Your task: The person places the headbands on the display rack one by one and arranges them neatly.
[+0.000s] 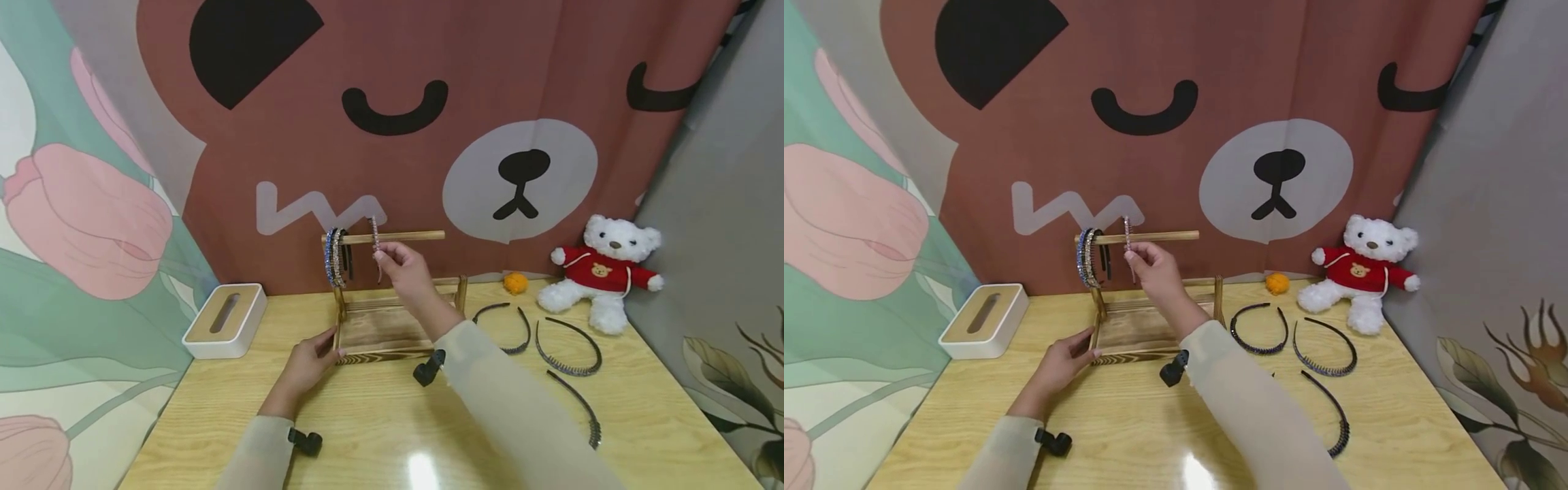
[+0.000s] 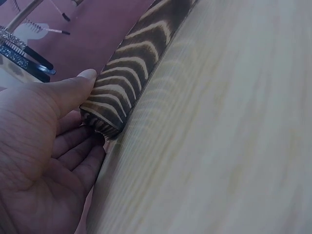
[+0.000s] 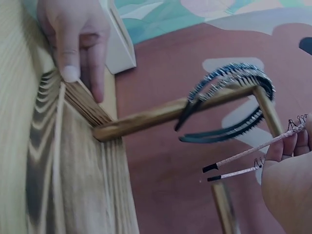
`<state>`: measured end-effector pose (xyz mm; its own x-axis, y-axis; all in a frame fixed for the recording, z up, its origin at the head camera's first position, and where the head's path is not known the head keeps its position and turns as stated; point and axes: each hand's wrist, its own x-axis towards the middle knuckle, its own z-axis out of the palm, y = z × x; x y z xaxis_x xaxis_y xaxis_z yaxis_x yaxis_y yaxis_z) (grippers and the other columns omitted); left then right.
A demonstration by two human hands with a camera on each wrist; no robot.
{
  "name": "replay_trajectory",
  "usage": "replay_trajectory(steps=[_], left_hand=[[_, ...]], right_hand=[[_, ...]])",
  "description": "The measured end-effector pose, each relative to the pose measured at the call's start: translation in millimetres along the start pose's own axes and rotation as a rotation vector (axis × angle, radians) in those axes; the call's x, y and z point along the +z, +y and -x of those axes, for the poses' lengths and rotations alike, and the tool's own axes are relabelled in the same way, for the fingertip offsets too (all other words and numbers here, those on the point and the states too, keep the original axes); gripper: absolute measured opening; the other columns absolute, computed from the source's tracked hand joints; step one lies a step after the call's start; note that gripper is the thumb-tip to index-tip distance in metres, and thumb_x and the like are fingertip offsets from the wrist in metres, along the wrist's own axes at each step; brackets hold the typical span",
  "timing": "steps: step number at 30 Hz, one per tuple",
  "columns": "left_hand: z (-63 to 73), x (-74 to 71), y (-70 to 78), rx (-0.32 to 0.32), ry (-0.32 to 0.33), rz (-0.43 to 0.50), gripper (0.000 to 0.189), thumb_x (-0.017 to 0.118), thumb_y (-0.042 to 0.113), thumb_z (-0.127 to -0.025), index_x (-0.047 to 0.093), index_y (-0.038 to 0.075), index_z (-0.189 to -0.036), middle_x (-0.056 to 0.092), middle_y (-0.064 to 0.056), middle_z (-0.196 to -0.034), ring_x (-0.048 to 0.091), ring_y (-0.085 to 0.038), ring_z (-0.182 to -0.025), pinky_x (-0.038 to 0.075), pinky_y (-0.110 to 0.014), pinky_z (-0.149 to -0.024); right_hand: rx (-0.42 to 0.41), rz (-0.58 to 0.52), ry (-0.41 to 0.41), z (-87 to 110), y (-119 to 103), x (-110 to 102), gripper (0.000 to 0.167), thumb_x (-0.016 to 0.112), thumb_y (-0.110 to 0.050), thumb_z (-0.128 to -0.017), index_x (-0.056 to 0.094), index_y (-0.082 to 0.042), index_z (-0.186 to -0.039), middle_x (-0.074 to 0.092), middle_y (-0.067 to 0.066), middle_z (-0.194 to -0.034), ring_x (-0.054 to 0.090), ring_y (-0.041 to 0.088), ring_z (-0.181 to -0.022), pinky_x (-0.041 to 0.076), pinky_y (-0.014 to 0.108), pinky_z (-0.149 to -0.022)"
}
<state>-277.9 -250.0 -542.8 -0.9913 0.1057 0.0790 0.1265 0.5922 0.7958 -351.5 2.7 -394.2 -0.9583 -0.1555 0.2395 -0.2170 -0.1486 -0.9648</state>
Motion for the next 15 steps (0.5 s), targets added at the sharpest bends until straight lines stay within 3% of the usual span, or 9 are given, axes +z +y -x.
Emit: replay_trajectory(steps=[3, 6, 11, 15], left_hand=[[0.2, -0.5, 0.0, 0.0, 0.002, -0.002, 0.068, 0.076, 0.028, -0.106, 0.049, 0.01, -0.165, 0.058, -0.018, -0.159, 0.056, -0.036, -0.149, 0.047, -0.054, -0.123], [0.4, -0.5, 0.1, -0.001, 0.004, -0.01, 0.068, 0.076, 0.029, -0.106, 0.049, 0.01, -0.165, 0.058, -0.018, -0.159, 0.055, -0.036, -0.149, 0.047, -0.054, -0.123], [0.6, 0.6, 0.6, -0.001, 0.003, 0.002, 0.068, 0.076, 0.028, -0.106, 0.049, 0.009, -0.165, 0.058, -0.019, -0.159, 0.056, -0.037, -0.149, 0.049, -0.055, -0.121], [1.4, 0.5, 1.3, -0.001, 0.006, 0.005, 0.067, 0.076, 0.028, -0.106, 0.049, 0.009, -0.165, 0.058, -0.019, -0.159, 0.056, -0.037, -0.149, 0.048, -0.054, -0.122]], right_hand=[[0.0, 0.019, -0.014, 1.1, 6.3, 8.1, 0.029, 0.067, -0.011, -0.11, 0.07, 0.006, -0.133, 0.073, 0.02, -0.122, 0.066, 0.013, -0.096, 0.058, 0.028, -0.086], [-0.002, 0.025, -0.013, 1.9, 9.0, 15.3, 0.029, 0.068, -0.01, -0.109, 0.07, 0.007, -0.133, 0.074, 0.016, -0.115, 0.063, 0.011, -0.09, 0.055, 0.021, -0.077], [-0.007, 0.048, 0.001, 1.1, 9.1, 25.5, 0.03, 0.07, -0.013, -0.108, 0.072, 0.006, -0.131, 0.069, 0.001, -0.1, 0.061, 0.015, -0.087, 0.051, 0.021, -0.071], [0.014, 0.065, 0.006, -0.3, 10.9, 32.1, 0.029, 0.072, -0.016, -0.108, 0.074, 0.003, -0.13, 0.071, 0.001, -0.102, 0.063, 0.02, -0.091, 0.05, 0.023, -0.07]])
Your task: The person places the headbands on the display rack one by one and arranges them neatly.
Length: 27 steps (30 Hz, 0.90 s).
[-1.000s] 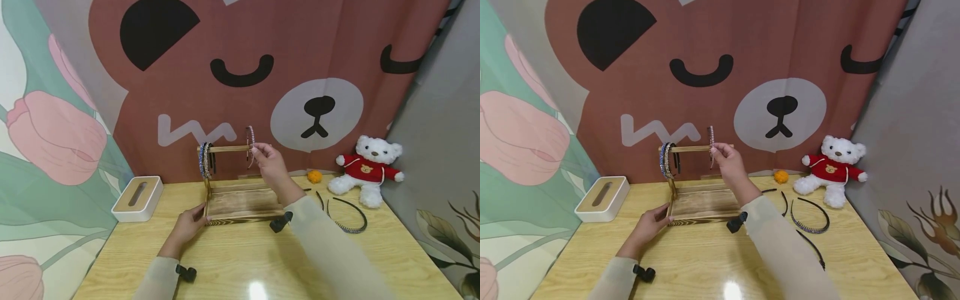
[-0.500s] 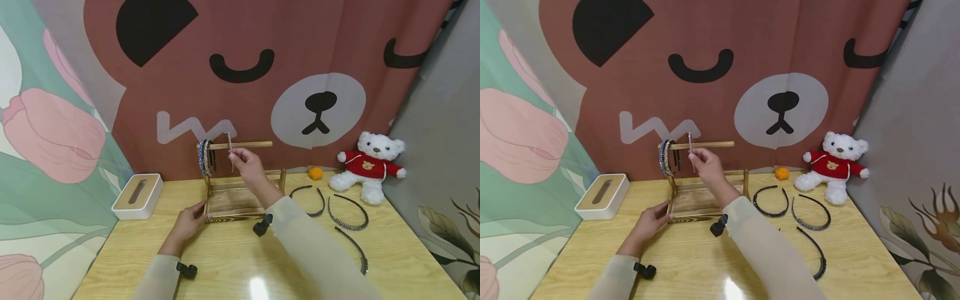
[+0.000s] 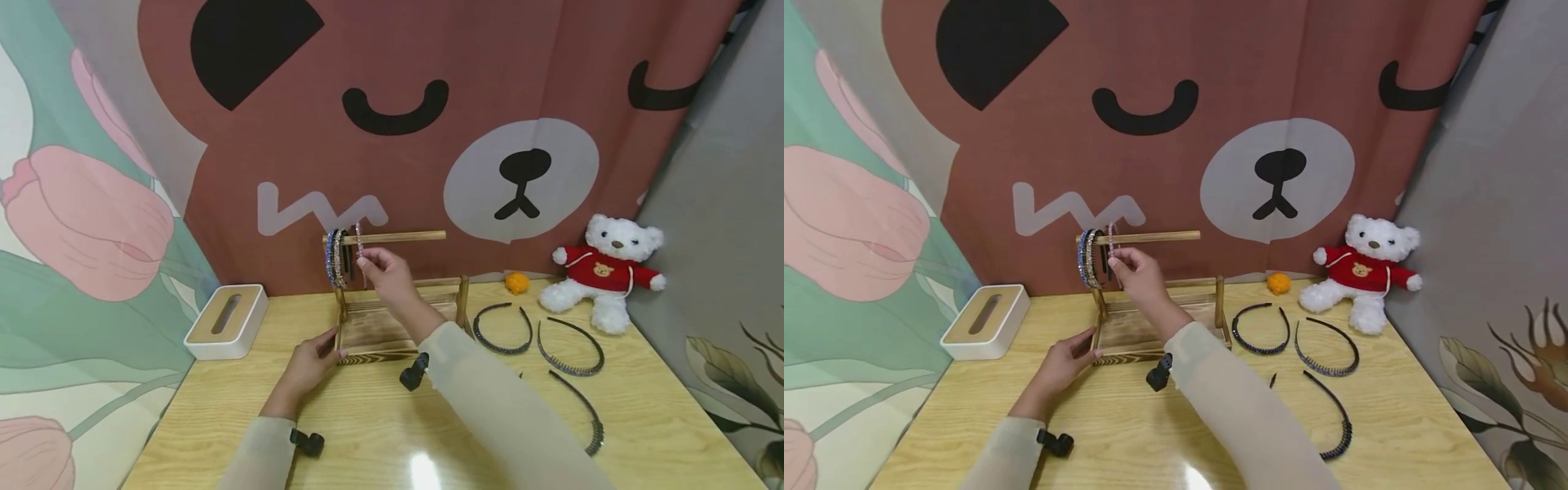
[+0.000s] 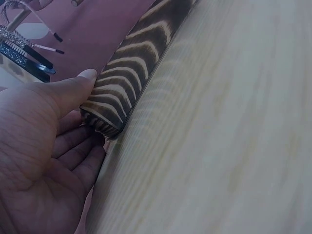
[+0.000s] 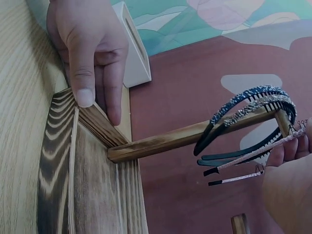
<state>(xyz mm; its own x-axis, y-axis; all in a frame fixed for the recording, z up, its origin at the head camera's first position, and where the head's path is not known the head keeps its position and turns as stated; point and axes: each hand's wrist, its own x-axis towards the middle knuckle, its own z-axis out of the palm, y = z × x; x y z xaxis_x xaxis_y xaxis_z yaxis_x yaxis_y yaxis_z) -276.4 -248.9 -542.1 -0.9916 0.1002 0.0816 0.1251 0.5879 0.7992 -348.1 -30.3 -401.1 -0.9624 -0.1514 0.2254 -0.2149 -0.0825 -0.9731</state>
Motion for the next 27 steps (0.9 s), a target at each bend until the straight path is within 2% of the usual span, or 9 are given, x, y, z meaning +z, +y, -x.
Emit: replay_trajectory(steps=[6, 9, 14, 18, 24, 27], left_hand=[[1.0, -0.9, 1.7, -0.005, 0.01, -0.017, 0.067, 0.077, 0.027, -0.105, 0.05, 0.009, -0.164, 0.058, -0.018, -0.159, 0.055, -0.037, -0.15, 0.046, -0.055, -0.124], [0.5, -0.2, 1.2, -0.002, 0.009, -0.015, 0.067, 0.077, 0.027, -0.105, 0.05, 0.008, -0.164, 0.058, -0.018, -0.159, 0.055, -0.037, -0.15, 0.046, -0.055, -0.124], [-0.1, 1.1, -0.8, 0.013, 0.013, -0.015, 0.067, 0.077, 0.027, -0.105, 0.051, 0.009, -0.164, 0.059, -0.019, -0.158, 0.055, -0.038, -0.149, 0.047, -0.055, -0.123], [-0.2, 1.1, -1.2, 0.016, 0.016, -0.021, 0.067, 0.077, 0.028, -0.105, 0.051, 0.01, -0.164, 0.06, -0.018, -0.158, 0.055, -0.037, -0.149, 0.046, -0.055, -0.124], [-0.1, 1.9, -2.3, 0.004, 0.013, -0.011, 0.067, 0.077, 0.028, -0.105, 0.05, 0.011, -0.164, 0.059, -0.017, -0.158, 0.056, -0.036, -0.149, 0.046, -0.054, -0.124], [0.1, 2.2, -2.4, -0.003, 0.015, -0.012, 0.067, 0.077, 0.028, -0.105, 0.05, 0.011, -0.164, 0.059, -0.017, -0.158, 0.055, -0.037, -0.149, 0.046, -0.055, -0.124]], right_hand=[[0.036, 0.036, 0.003, -0.2, 1.8, 6.0, 0.023, 0.073, -0.019, -0.108, 0.077, -0.006, -0.126, 0.07, 0.001, -0.103, 0.064, 0.015, -0.093, 0.055, 0.032, -0.079], [0.031, 0.038, 0.005, 0.4, 4.1, 7.2, 0.023, 0.073, -0.019, -0.108, 0.077, -0.005, -0.126, 0.068, 0.0, -0.099, 0.063, 0.015, -0.091, 0.054, 0.03, -0.078], [0.009, 0.046, 0.013, 0.5, 7.8, 9.9, 0.023, 0.073, -0.018, -0.107, 0.077, -0.004, -0.125, 0.069, 0.0, -0.099, 0.062, 0.013, -0.092, 0.052, 0.025, -0.077], [-0.006, 0.06, 0.02, -1.3, 9.5, 12.9, 0.021, 0.074, -0.017, -0.107, 0.078, -0.004, -0.124, 0.069, 0.0, -0.1, 0.061, 0.01, -0.09, 0.053, 0.026, -0.078], [-0.016, 0.062, 0.015, -1.8, 10.4, 16.5, 0.021, 0.074, -0.016, -0.106, 0.078, -0.003, -0.122, 0.07, 0.0, -0.099, 0.063, 0.01, -0.088, 0.056, 0.034, -0.082], [-0.011, 0.068, 0.013, -0.8, 10.0, 17.7, 0.021, 0.074, -0.016, -0.107, 0.078, -0.003, -0.122, 0.071, 0.001, -0.099, 0.063, 0.01, -0.088, 0.056, 0.032, -0.082]])
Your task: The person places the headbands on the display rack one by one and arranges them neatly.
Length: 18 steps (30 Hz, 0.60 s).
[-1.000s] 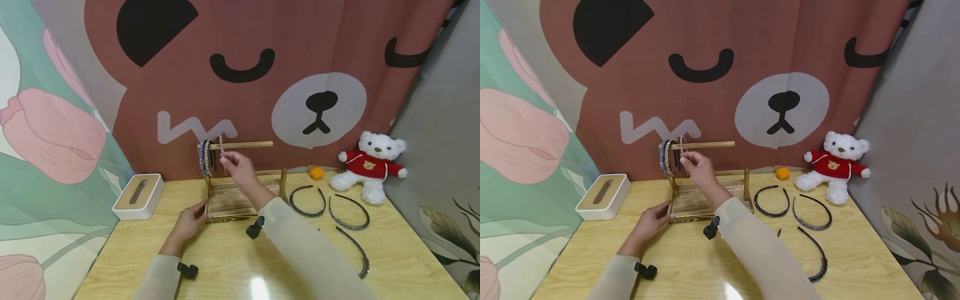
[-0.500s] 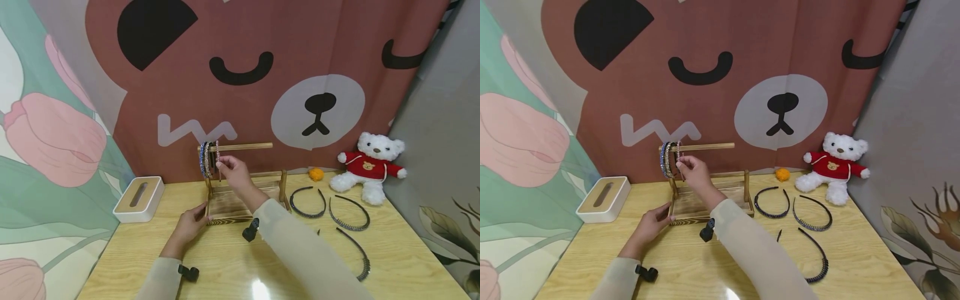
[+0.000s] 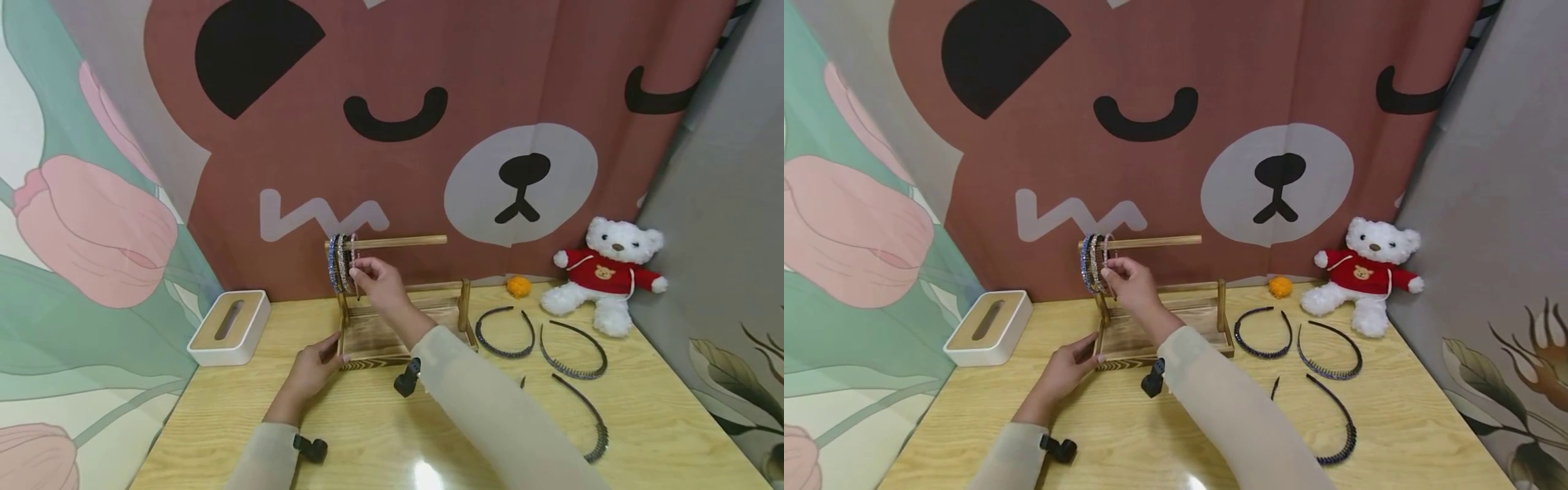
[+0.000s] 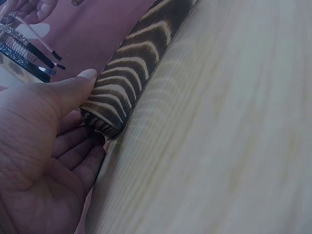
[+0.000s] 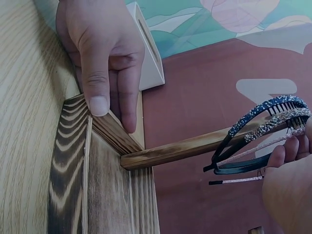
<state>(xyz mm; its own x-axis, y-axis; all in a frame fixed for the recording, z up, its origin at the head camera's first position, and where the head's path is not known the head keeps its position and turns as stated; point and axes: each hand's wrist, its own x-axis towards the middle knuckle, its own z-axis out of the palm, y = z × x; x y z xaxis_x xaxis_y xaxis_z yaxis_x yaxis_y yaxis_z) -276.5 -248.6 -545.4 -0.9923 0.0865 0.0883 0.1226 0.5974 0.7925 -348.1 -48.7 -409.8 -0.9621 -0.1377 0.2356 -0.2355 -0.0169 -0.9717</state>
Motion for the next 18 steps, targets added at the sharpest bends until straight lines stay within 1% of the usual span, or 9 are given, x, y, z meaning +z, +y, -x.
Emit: replay_trajectory(steps=[4, 10, 13, 18], left_hand=[[-0.1, 0.1, 1.1, -0.004, 0.003, 0.001, 0.066, 0.077, 0.028, -0.105, 0.051, 0.01, -0.164, 0.059, -0.018, -0.158, 0.055, -0.037, -0.15, 0.046, -0.056, -0.124], [-0.4, 0.3, 1.7, -0.002, 0.008, 0.001, 0.066, 0.077, 0.027, -0.105, 0.052, 0.01, -0.163, 0.06, -0.018, -0.157, 0.056, -0.037, -0.149, 0.046, -0.055, -0.124], [0.0, 0.6, 1.6, -0.004, 0.007, 0.003, 0.065, 0.077, 0.027, -0.105, 0.052, 0.01, -0.163, 0.061, -0.019, -0.157, 0.057, -0.037, -0.148, 0.047, -0.055, -0.123], [0.3, 0.2, 1.1, -0.005, 0.004, 0.004, 0.065, 0.076, 0.027, -0.105, 0.052, 0.009, -0.163, 0.06, -0.019, -0.157, 0.056, -0.037, -0.149, 0.047, -0.056, -0.123]], right_hand=[[0.007, -0.003, -0.003, 1.0, -0.8, 0.3, 0.022, 0.074, -0.015, -0.106, 0.077, -0.003, -0.123, 0.071, 0.002, -0.1, 0.063, 0.01, -0.089, 0.054, 0.026, -0.08], [0.021, -0.017, -0.019, 1.5, 0.1, -0.6, 0.024, 0.074, -0.016, -0.106, 0.077, -0.003, -0.126, 0.072, 0.004, -0.103, 0.066, 0.015, -0.095, 0.057, 0.025, -0.084], [0.025, 0.002, -0.024, 1.2, 0.8, -0.9, 0.025, 0.074, -0.018, -0.107, 0.077, -0.004, -0.127, 0.072, 0.004, -0.105, 0.065, 0.015, -0.098, 0.057, 0.028, -0.087], [0.034, 0.001, -0.028, 1.4, 1.1, -0.1, 0.026, 0.074, -0.018, -0.107, 0.076, -0.004, -0.129, 0.073, 0.007, -0.11, 0.064, 0.013, -0.099, 0.061, 0.046, -0.099]])
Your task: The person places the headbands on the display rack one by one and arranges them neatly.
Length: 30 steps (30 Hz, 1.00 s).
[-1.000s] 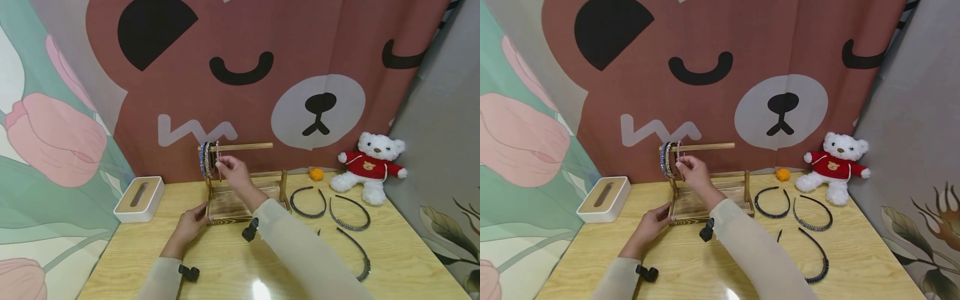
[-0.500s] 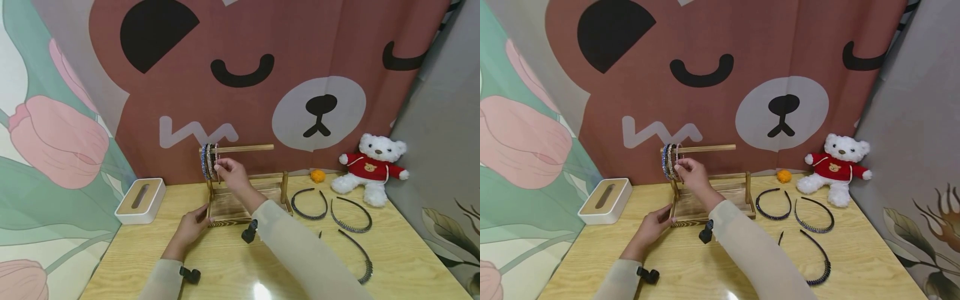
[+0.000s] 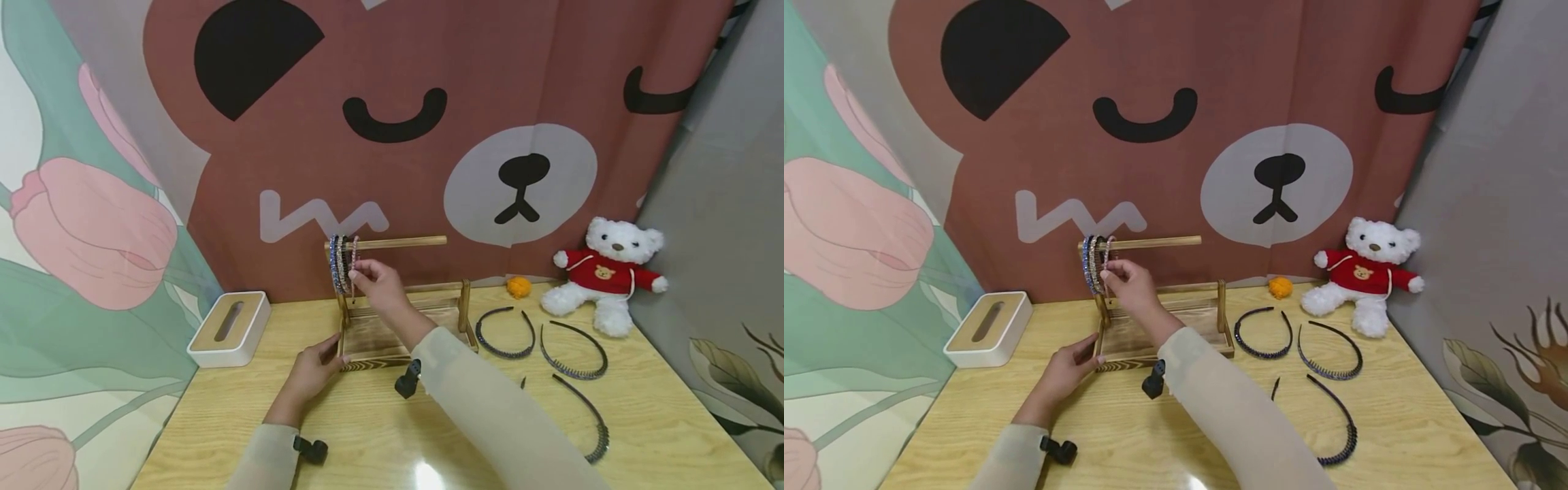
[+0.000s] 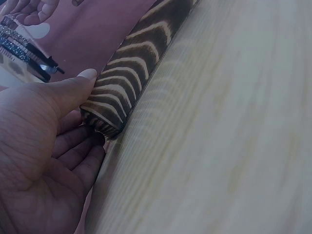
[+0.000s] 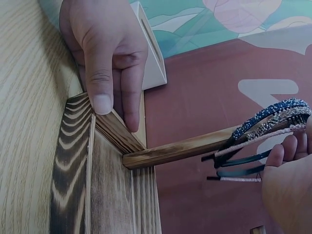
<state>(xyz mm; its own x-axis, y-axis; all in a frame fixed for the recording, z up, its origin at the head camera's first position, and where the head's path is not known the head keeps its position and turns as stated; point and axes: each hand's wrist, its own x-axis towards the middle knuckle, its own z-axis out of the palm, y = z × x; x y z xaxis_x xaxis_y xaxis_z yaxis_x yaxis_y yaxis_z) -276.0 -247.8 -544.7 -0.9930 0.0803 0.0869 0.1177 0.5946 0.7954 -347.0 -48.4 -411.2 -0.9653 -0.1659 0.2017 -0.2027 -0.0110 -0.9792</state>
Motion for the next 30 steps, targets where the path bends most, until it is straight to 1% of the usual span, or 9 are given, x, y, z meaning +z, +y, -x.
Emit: replay_trajectory(steps=[3, 7, 10, 14, 16, 19, 22, 26, 30], left_hand=[[0.5, -0.3, 0.0, 0.002, -0.001, -0.008, 0.066, 0.077, 0.028, -0.105, 0.053, 0.009, -0.163, 0.06, -0.018, -0.157, 0.055, -0.037, -0.15, 0.046, -0.056, -0.124], [0.2, -1.1, 0.6, 0.018, 0.01, -0.012, 0.065, 0.078, 0.027, -0.104, 0.054, 0.009, -0.162, 0.061, -0.019, -0.157, 0.055, -0.038, -0.149, 0.046, -0.057, -0.123], [-0.7, -0.8, 1.1, 0.026, 0.01, 0.005, 0.065, 0.077, 0.025, -0.105, 0.053, 0.006, -0.162, 0.061, -0.021, -0.156, 0.057, -0.039, -0.147, 0.049, -0.057, -0.121], [-1.1, 0.3, 1.7, 0.02, 0.002, 0.029, 0.066, 0.077, 0.024, -0.105, 0.052, 0.005, -0.162, 0.061, -0.022, -0.156, 0.058, -0.038, -0.146, 0.051, -0.055, -0.119], [-0.6, 0.4, 2.3, 0.021, 0.004, 0.027, 0.066, 0.077, 0.024, -0.105, 0.052, 0.005, -0.162, 0.061, -0.022, -0.155, 0.058, -0.038, -0.147, 0.051, -0.055, -0.119], [0.1, -0.1, 3.2, 0.014, 0.005, 0.021, 0.066, 0.077, 0.025, -0.105, 0.052, 0.005, -0.162, 0.061, -0.021, -0.156, 0.058, -0.037, -0.147, 0.05, -0.055, -0.12], [0.6, -0.1, 3.5, 0.009, 0.005, 0.015, 0.066, 0.077, 0.026, -0.105, 0.052, 0.006, -0.163, 0.061, -0.02, -0.156, 0.058, -0.037, -0.147, 0.05, -0.055, -0.12], [0.5, -0.1, 2.8, 0.014, 0.002, 0.015, 0.066, 0.076, 0.025, -0.105, 0.051, 0.007, -0.163, 0.059, -0.02, -0.157, 0.058, -0.038, -0.147, 0.05, -0.054, -0.12], [0.4, -0.5, 2.5, 0.008, -0.008, 0.027, 0.066, 0.076, 0.025, -0.106, 0.05, 0.008, -0.164, 0.058, -0.019, -0.16, 0.057, -0.037, -0.148, 0.05, -0.052, -0.12]], right_hand=[[0.007, -0.006, -0.002, 0.8, 0.2, 0.4, 0.027, 0.074, -0.017, -0.107, 0.076, -0.004, -0.129, 0.074, 0.009, -0.112, 0.066, 0.014, -0.099, 0.061, 0.047, -0.101], [0.005, -0.001, -0.008, 1.0, -0.3, 0.4, 0.029, 0.074, -0.02, -0.107, 0.076, -0.005, -0.131, 0.075, 0.01, -0.115, 0.068, 0.015, -0.101, 0.062, 0.038, -0.096], [0.0, 0.014, -0.012, 2.3, -1.8, -0.4, 0.032, 0.074, -0.023, -0.107, 0.075, -0.006, -0.133, 0.076, 0.011, -0.117, 0.069, 0.017, -0.103, 0.06, 0.038, -0.095], [0.001, 0.031, -0.017, 5.3, -2.2, -2.1, 0.033, 0.074, -0.024, -0.107, 0.074, -0.006, -0.135, 0.075, 0.012, -0.119, 0.068, 0.018, -0.104, 0.059, 0.045, -0.1], [0.002, 0.025, -0.02, 5.8, -1.2, -3.0, 0.033, 0.074, -0.024, -0.107, 0.075, -0.006, -0.135, 0.075, 0.012, -0.12, 0.068, 0.018, -0.105, 0.059, 0.045, -0.101], [0.0, 0.014, -0.023, 5.4, 0.1, -4.3, 0.032, 0.073, -0.025, -0.108, 0.075, -0.007, -0.135, 0.075, 0.011, -0.119, 0.068, 0.018, -0.105, 0.059, 0.04, -0.098], [0.006, 0.004, -0.026, 5.6, -0.4, -6.9, 0.031, 0.072, -0.028, -0.108, 0.076, -0.01, -0.134, 0.075, 0.008, -0.118, 0.069, 0.023, -0.109, 0.058, 0.036, -0.095], [0.019, 0.011, -0.016, 9.4, -6.1, -16.0, 0.031, 0.073, -0.031, -0.108, 0.077, -0.014, -0.134, 0.075, 0.006, -0.119, 0.07, 0.027, -0.116, 0.06, 0.039, -0.099], [-0.006, 0.066, -0.026, 19.6, -15.4, -42.9, 0.033, 0.074, -0.034, -0.107, 0.075, -0.016, -0.134, 0.074, 0.005, -0.123, 0.07, 0.024, -0.117, 0.059, 0.046, -0.104]])
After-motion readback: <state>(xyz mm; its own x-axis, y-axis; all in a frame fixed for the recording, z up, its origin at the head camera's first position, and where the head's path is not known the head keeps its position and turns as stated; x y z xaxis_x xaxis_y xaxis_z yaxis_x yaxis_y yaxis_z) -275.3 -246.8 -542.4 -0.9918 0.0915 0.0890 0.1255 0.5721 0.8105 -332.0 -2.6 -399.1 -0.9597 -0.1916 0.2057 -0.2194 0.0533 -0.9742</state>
